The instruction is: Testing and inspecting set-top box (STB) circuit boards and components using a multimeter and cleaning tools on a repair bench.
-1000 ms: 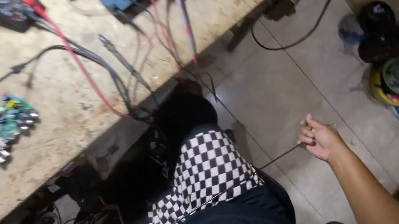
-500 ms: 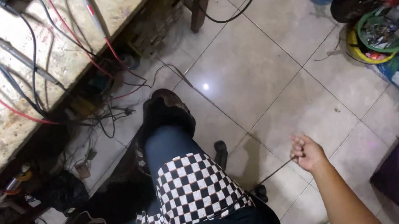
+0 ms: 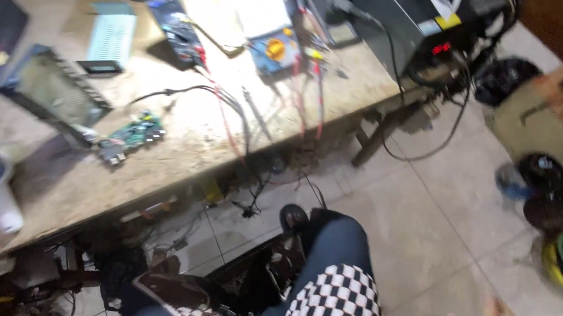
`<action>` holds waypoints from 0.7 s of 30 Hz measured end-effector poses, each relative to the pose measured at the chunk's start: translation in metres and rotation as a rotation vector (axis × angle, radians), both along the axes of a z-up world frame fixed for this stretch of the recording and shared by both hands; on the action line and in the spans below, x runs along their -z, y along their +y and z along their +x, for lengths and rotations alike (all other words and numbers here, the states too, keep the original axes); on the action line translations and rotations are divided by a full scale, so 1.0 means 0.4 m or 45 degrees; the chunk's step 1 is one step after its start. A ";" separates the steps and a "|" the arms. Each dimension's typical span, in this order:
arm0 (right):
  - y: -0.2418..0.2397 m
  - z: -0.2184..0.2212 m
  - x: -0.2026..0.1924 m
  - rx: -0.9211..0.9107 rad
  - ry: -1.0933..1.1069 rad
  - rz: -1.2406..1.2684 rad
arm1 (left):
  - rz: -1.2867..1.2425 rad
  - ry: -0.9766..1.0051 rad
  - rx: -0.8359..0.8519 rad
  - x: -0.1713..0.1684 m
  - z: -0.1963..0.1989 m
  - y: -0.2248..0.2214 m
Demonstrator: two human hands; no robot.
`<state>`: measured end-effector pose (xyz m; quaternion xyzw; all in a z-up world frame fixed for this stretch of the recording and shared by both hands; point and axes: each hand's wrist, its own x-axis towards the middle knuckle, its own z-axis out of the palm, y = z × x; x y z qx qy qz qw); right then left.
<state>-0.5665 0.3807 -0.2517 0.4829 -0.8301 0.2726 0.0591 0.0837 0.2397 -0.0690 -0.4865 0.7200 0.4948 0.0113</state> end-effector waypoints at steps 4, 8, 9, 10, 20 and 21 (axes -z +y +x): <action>-0.302 0.543 -0.568 -0.915 -0.666 0.510 | 0.414 0.601 -0.265 -0.099 -0.122 -0.025; -0.319 0.758 -0.693 -1.279 -1.238 0.995 | 0.330 0.649 -0.154 -0.243 -0.171 -0.049; -0.317 0.756 -0.660 -1.123 -1.332 1.029 | 0.441 0.588 -0.134 -0.273 -0.162 -0.053; -0.317 0.753 -0.625 -0.963 -1.424 1.057 | 0.551 0.525 -0.114 -0.301 -0.154 -0.060; -0.267 0.722 -0.536 -0.882 -0.791 0.609 | 1.191 1.200 -1.153 -0.192 -0.107 -0.074; -0.253 0.750 -0.556 -1.058 -0.782 0.626 | 1.160 1.206 -1.228 -0.202 -0.120 -0.073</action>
